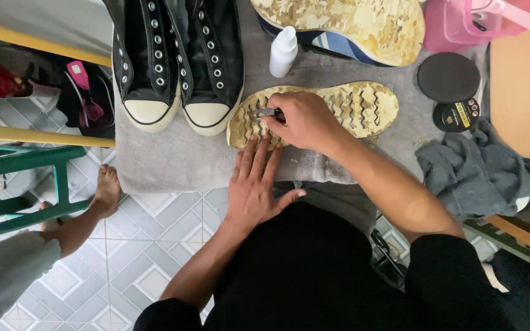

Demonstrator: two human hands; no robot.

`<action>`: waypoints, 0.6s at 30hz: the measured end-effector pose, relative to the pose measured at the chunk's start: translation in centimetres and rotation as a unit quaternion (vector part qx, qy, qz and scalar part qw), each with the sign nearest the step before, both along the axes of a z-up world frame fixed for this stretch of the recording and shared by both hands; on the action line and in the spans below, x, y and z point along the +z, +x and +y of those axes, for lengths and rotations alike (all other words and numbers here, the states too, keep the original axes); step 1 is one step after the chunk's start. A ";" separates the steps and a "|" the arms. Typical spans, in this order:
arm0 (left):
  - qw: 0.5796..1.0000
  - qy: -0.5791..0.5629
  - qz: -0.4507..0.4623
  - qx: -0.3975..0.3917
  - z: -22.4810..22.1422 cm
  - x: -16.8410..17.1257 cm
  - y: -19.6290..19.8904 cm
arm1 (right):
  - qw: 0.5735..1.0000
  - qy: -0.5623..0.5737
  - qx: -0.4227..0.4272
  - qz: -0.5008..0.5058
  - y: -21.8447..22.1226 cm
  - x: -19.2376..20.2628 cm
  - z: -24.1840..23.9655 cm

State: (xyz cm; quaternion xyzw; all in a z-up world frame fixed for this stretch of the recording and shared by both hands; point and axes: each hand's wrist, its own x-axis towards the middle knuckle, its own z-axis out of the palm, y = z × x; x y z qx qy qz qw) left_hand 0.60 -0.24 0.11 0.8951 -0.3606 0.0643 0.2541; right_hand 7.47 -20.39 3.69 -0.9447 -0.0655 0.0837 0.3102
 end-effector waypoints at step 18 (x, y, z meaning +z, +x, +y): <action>1.000 0.000 -0.008 0.019 0.1 -0.4 0.0 | 0.996 -0.035 -0.043 -0.065 -1.1 -2.0 0.6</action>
